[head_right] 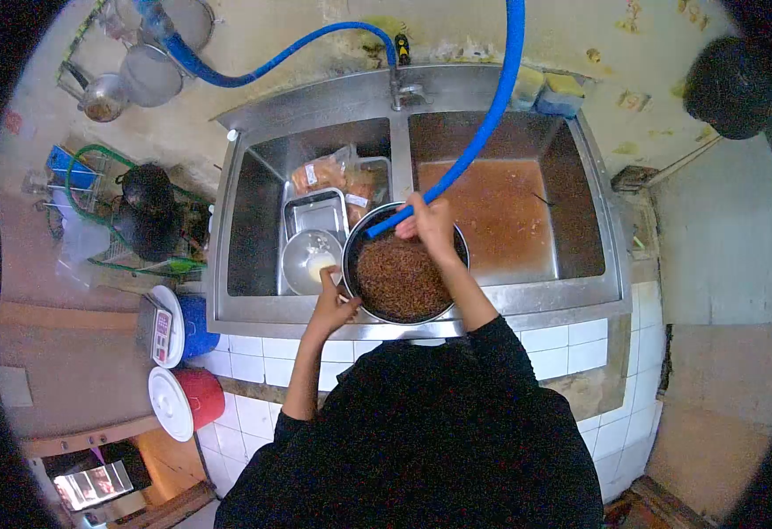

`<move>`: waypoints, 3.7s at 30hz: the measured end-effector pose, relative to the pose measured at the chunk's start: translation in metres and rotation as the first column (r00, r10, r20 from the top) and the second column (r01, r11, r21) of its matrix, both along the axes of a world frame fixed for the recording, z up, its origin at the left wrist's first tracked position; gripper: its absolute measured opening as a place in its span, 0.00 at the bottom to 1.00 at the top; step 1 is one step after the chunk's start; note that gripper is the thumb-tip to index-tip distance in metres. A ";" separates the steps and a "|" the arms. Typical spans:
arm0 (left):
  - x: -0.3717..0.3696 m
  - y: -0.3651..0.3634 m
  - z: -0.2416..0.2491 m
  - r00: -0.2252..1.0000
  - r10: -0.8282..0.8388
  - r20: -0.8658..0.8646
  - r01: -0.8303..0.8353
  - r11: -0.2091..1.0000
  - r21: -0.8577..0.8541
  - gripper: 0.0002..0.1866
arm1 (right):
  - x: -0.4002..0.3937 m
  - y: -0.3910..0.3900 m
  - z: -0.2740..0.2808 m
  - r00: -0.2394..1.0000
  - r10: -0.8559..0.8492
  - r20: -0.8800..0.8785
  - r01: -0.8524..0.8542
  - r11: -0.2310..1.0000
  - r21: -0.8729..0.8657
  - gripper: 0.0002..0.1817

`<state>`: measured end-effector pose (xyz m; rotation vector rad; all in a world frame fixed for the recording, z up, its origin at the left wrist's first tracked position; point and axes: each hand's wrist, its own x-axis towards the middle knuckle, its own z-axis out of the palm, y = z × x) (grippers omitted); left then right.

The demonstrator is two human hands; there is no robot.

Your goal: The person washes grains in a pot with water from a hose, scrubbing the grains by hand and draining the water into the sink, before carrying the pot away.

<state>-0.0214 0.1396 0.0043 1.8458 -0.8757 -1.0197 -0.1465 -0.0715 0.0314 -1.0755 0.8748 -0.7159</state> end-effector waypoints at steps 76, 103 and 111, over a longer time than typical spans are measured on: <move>0.020 -0.133 0.042 0.860 -0.477 -0.183 0.422 0.865 -0.270 0.15 | -0.030 0.053 -0.054 0.488 0.871 -0.062 -0.859 0.492 0.142 0.19; 0.029 -0.150 0.026 0.916 -0.297 -0.270 0.207 0.926 -0.315 0.12 | 0.029 0.060 -0.081 0.877 0.422 0.231 -0.467 0.861 0.203 0.13; 0.029 -0.150 0.028 0.929 -0.278 -0.246 0.198 0.932 -0.305 0.10 | 0.000 0.037 -0.087 0.992 -0.125 0.026 0.125 0.992 0.018 0.14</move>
